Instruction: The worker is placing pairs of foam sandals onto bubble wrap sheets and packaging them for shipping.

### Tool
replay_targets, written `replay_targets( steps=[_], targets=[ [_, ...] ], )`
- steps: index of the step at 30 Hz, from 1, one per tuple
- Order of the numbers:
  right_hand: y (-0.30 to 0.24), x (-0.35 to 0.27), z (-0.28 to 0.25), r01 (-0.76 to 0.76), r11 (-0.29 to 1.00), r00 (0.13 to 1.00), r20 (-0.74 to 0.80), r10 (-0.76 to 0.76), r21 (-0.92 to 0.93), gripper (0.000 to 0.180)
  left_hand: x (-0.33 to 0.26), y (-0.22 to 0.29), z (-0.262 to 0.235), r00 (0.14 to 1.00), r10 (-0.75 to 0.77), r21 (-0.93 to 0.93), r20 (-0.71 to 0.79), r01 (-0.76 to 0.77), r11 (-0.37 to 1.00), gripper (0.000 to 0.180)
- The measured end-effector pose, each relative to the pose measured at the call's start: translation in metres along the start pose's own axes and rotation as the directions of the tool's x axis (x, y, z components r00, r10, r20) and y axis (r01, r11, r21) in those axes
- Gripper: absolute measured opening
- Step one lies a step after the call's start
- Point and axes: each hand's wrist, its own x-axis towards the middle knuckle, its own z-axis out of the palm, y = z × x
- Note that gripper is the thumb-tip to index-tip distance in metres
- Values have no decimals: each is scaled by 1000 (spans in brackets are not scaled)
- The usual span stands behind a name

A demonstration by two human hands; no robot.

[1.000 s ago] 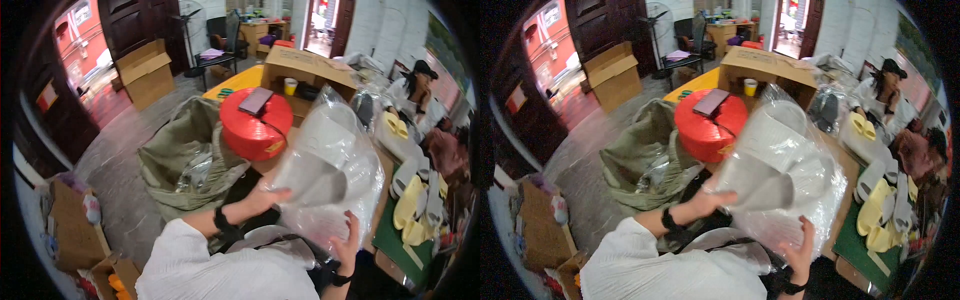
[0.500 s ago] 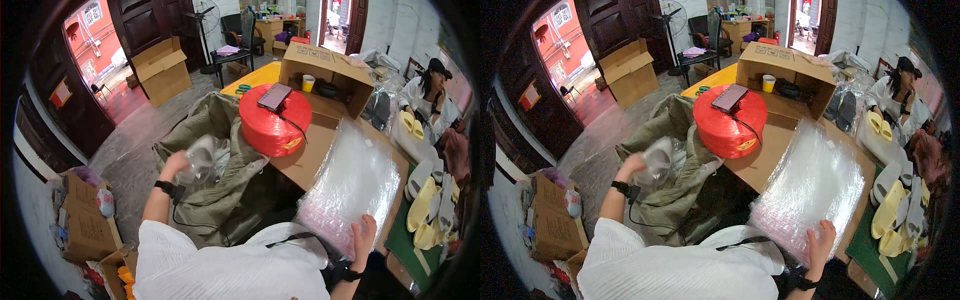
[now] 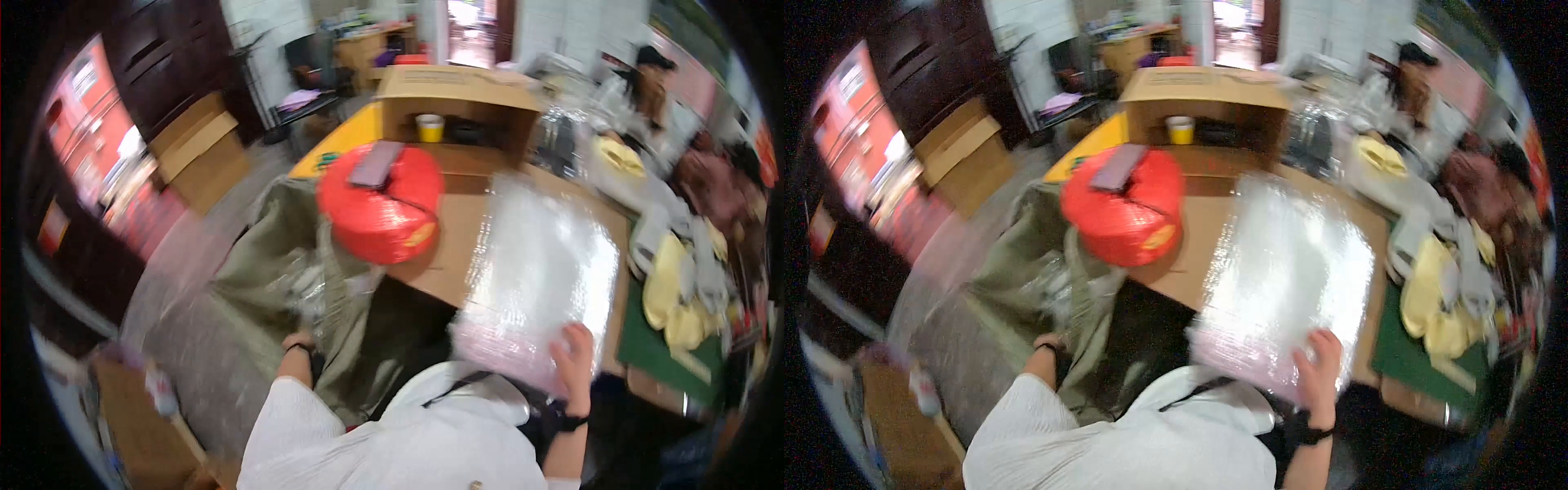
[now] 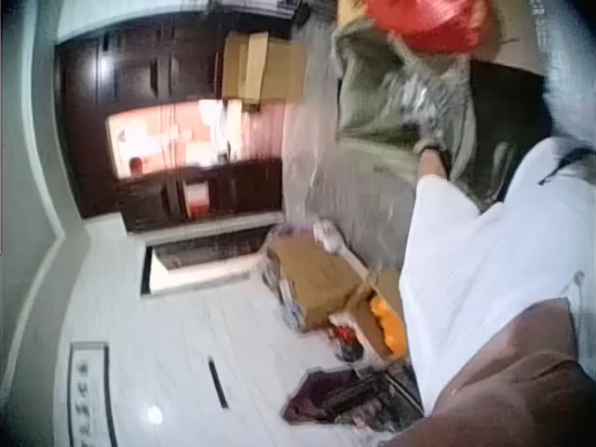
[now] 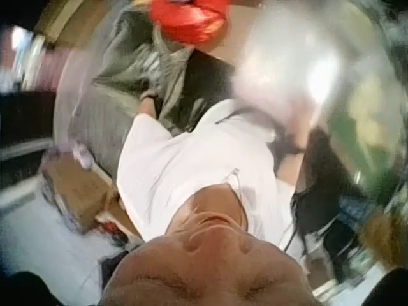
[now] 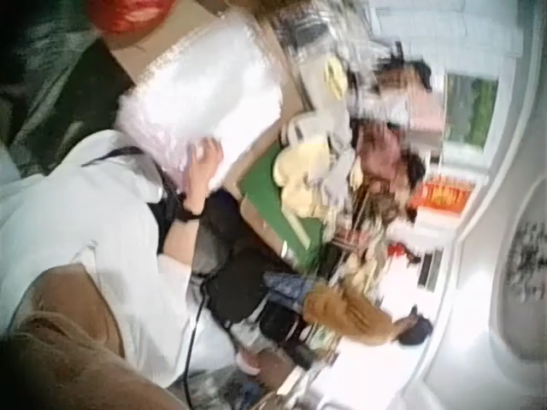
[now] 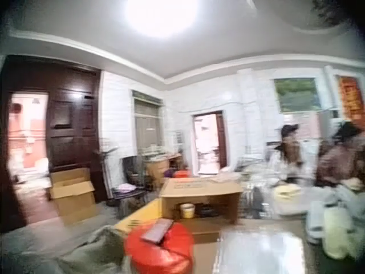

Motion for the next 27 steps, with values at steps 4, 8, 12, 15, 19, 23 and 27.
replay_targets(
  steps=[4, 8, 12, 15, 19, 23, 27],
  targets=[
    [-28, 14, 6, 109, 990, 994, 39, -105, -90, 40, -2, -52, 20, 976, 213, 66, 37, -215, 974, 47],
    [-32, 12, 3, 90, 996, 996, 27, -90, 7, 38, -3, -78, -13, 875, 477, -181, 80, -458, 871, 51],
    [-43, 11, -3, 137, 989, 990, 20, -138, 61, 38, -19, -86, -90, 998, -23, 238, -56, 36, 971, 55],
    [-21, 3, -11, 88, 995, 996, 23, -89, 35, 40, -114, 8, -167, 832, 165, 155, -530, -96, 983, 51],
    [-30, 19, -14, 136, 987, 986, 82, -143, 81, 38, -310, 101, -218, 477, 614, -178, -629, -857, 484, 43],
    [-10, 47, -43, 100, 992, 995, 5, -100, 73, 37, -365, 202, -199, -213, 780, 181, -588, -975, -130, 44],
    [33, 98, -108, 6, 996, 924, -380, -42, -94, 39, -352, 276, -166, -375, 798, 357, -473, -909, -216, 54]
  ],
)
